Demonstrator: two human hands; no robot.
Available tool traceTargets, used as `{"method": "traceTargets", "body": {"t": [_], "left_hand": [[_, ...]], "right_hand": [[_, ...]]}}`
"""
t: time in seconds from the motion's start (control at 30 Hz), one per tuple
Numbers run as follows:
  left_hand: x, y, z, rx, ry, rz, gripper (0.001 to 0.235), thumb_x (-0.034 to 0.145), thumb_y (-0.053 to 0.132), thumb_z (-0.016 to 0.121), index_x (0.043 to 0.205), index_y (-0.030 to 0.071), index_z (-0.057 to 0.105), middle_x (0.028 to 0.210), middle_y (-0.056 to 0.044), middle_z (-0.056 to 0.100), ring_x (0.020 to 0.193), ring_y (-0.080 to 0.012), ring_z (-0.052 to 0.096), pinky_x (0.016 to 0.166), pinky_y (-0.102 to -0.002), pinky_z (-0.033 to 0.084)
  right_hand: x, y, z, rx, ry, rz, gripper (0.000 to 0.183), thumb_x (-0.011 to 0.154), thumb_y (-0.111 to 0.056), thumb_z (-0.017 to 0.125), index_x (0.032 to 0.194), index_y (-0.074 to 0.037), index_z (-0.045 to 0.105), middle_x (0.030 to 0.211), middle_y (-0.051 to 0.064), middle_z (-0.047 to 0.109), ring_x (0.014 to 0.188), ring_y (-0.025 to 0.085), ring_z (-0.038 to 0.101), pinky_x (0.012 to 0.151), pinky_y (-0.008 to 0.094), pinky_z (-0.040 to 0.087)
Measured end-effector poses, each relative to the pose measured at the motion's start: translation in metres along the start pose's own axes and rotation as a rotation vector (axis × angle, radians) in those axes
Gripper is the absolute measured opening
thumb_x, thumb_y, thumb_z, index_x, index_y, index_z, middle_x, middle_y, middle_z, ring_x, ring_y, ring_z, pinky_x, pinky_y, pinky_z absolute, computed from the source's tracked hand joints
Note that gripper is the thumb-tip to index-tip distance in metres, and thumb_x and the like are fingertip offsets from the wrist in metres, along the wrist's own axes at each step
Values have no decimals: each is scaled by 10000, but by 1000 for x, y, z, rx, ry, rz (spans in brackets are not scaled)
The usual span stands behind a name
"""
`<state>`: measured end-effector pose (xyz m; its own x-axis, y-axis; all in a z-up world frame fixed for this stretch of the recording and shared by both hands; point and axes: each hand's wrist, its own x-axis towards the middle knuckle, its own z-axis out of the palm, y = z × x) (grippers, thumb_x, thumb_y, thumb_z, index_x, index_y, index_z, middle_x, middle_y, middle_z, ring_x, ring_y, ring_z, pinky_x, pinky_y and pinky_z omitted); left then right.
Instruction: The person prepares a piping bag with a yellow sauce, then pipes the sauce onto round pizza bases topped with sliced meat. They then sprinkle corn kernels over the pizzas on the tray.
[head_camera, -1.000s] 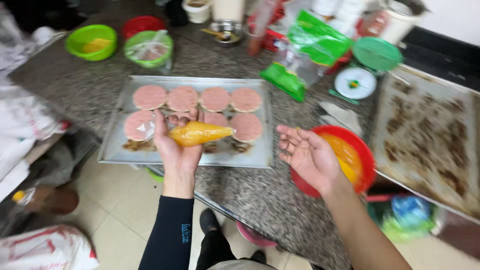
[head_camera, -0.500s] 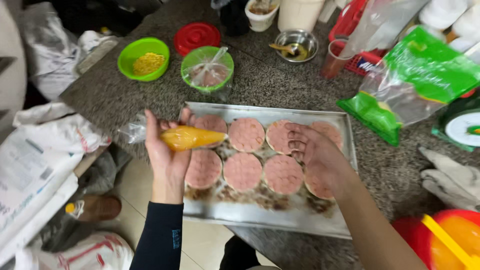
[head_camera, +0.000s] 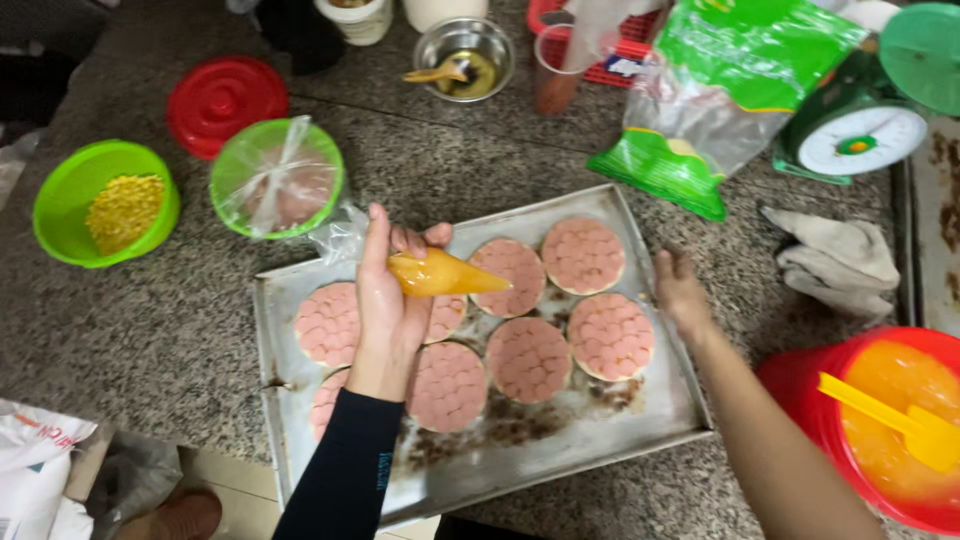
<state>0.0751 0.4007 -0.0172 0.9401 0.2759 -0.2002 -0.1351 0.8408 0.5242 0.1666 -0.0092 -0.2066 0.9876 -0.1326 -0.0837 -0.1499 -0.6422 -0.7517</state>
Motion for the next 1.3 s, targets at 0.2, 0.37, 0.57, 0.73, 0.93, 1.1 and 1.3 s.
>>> {"method": "traceTargets", "body": {"t": [0.2, 0.37, 0.57, 0.73, 0.93, 1.1, 1.3], "left_hand": [[-14, -17, 16, 45, 57, 15, 450, 1039, 442, 592, 735, 128, 487, 683, -55, 533, 892, -295, 670, 922, -445, 505], [-40, -49, 38, 182, 103, 94, 443, 1030, 449, 593, 743, 126, 495, 668, -55, 545, 910, -290, 712, 865, -421, 547], [-44, -108, 75, 379, 97, 206, 378, 1015, 361, 653, 775, 90, 544, 647, -48, 558, 839, -275, 743, 631, -372, 556], [-15, -146, 80, 658, -11, 291, 287, 1022, 312, 661, 876, 69, 615, 651, -32, 601, 779, -211, 752, 627, -316, 553], [13, -180, 61, 776, -104, 279, 373, 1040, 266, 674, 734, 57, 635, 648, -43, 643, 693, -172, 730, 594, -292, 555], [18, -193, 55, 829, -148, 231, 375, 1023, 265, 702, 719, 63, 620, 658, -21, 665, 648, -121, 704, 600, -265, 550], [19, -199, 47, 959, -190, 175, 322, 993, 258, 722, 742, 74, 640, 667, 26, 662, 587, -46, 612, 538, -222, 476]], "right_hand": [[-32, -24, -3, 177, -109, 151, 714, 1068, -543, 398, 1535, -4, 367, 1417, 294, 533, 1271, 434, 537, 1046, 475, 443], [-61, -20, -6, -39, -107, 23, 624, 1081, -488, 419, 1460, 5, 481, 1413, 273, 559, 1306, 453, 517, 1091, 481, 404], [-70, -31, -19, -61, 33, -291, 441, 1059, -333, 493, 1363, -27, 583, 1336, 215, 631, 1283, 401, 548, 1101, 493, 416], [-72, -36, -11, -97, 77, -479, 428, 1044, -278, 497, 1387, -33, 569, 1393, 202, 585, 1393, 383, 454, 1132, 535, 303], [-73, -49, -17, -217, -16, -489, 399, 1071, -282, 444, 1396, -128, 618, 1448, 107, 593, 1459, 328, 422, 1168, 497, 266], [-72, -56, -18, -236, -18, -477, 428, 1075, -297, 436, 1426, -121, 609, 1457, 100, 590, 1453, 330, 427, 1165, 498, 265], [-72, -56, -17, -257, -1, -508, 424, 1076, -297, 446, 1424, -134, 624, 1439, 100, 600, 1435, 331, 448, 1147, 498, 287]]}}
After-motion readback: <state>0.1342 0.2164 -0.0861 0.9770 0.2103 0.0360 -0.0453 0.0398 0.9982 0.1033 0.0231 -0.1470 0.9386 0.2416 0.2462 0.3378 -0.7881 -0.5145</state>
